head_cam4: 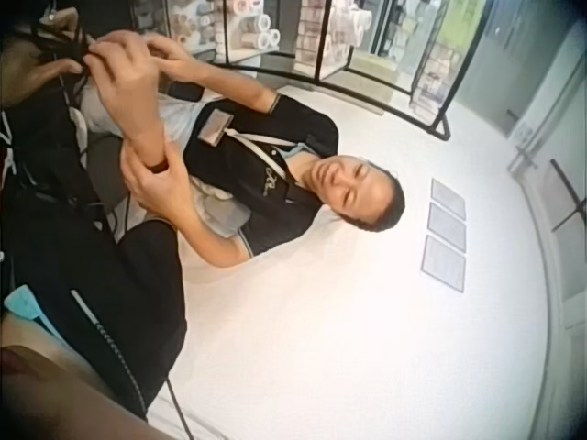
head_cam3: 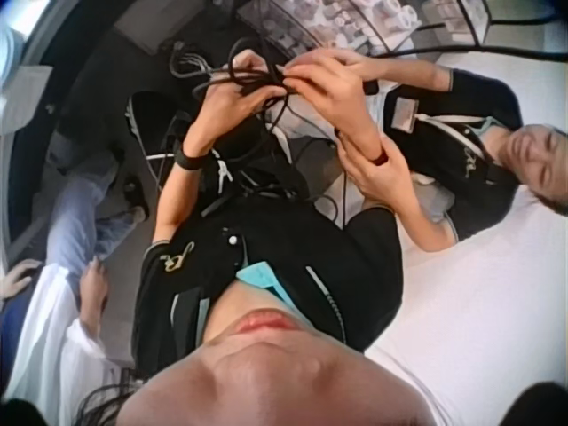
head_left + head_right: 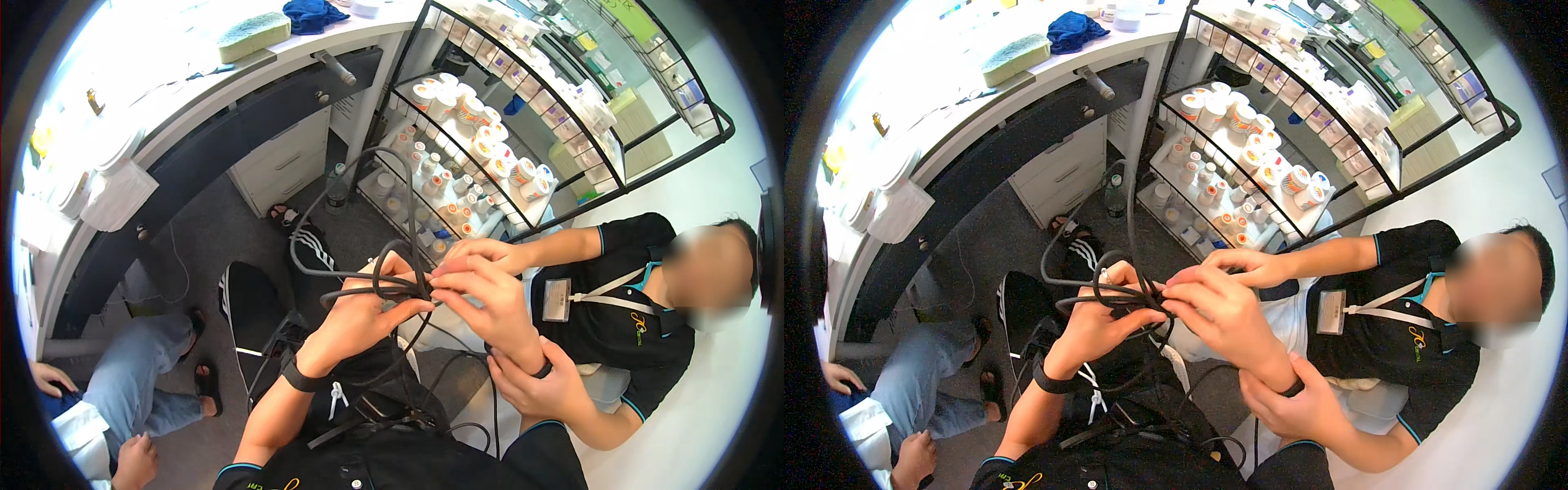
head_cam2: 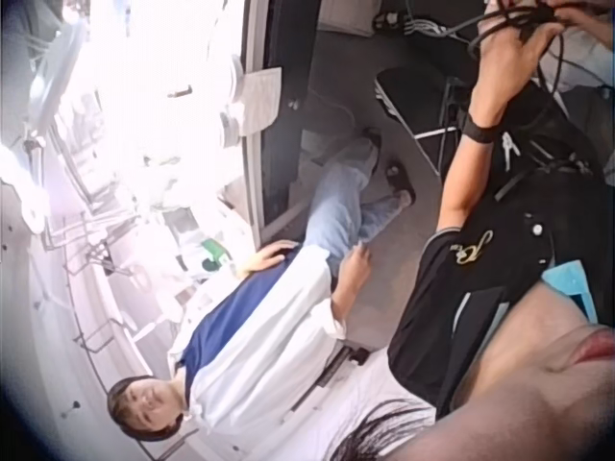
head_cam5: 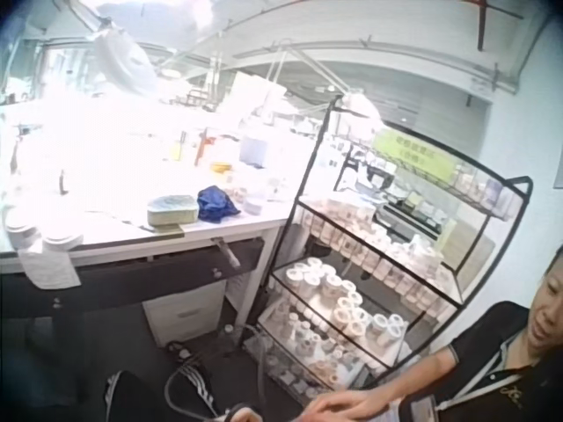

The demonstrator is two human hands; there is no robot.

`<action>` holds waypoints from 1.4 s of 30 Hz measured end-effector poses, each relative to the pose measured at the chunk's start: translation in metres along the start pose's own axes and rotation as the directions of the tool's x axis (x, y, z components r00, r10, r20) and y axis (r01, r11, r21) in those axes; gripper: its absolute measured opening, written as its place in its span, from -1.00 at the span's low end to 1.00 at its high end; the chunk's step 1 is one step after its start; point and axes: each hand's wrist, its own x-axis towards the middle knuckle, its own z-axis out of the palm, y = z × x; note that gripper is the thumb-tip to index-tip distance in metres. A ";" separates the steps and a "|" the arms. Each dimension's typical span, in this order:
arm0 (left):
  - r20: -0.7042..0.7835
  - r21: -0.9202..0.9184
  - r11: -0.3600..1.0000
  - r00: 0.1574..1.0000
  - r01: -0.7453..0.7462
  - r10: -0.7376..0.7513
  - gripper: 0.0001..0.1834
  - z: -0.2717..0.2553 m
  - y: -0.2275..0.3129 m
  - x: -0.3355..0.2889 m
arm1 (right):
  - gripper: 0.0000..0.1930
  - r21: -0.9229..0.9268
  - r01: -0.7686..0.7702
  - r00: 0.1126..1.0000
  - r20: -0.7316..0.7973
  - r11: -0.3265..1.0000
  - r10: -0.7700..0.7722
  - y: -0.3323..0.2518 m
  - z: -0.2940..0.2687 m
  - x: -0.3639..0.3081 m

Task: Sorting and inspecting dental molds and associated paperwork into storage bins in a dental laboratory.

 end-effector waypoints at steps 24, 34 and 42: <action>-0.370 0.036 0.999 0.929 -0.019 0.031 -0.62 -0.001 -0.009 -0.036 | -0.97 0.429 -0.196 0.956 -0.115 0.882 0.269 0.006 0.053 0.019; -0.111 -0.245 0.968 0.993 -0.060 0.033 -0.71 -0.036 -0.024 -0.043 | -0.92 0.482 -0.194 0.980 0.048 0.854 0.195 0.013 0.066 0.034; 0.028 -0.212 0.969 0.990 -0.130 0.139 -0.77 -0.024 -0.012 -0.031 | -0.82 0.485 -0.330 0.553 0.795 0.810 -0.251 0.037 0.080 0.058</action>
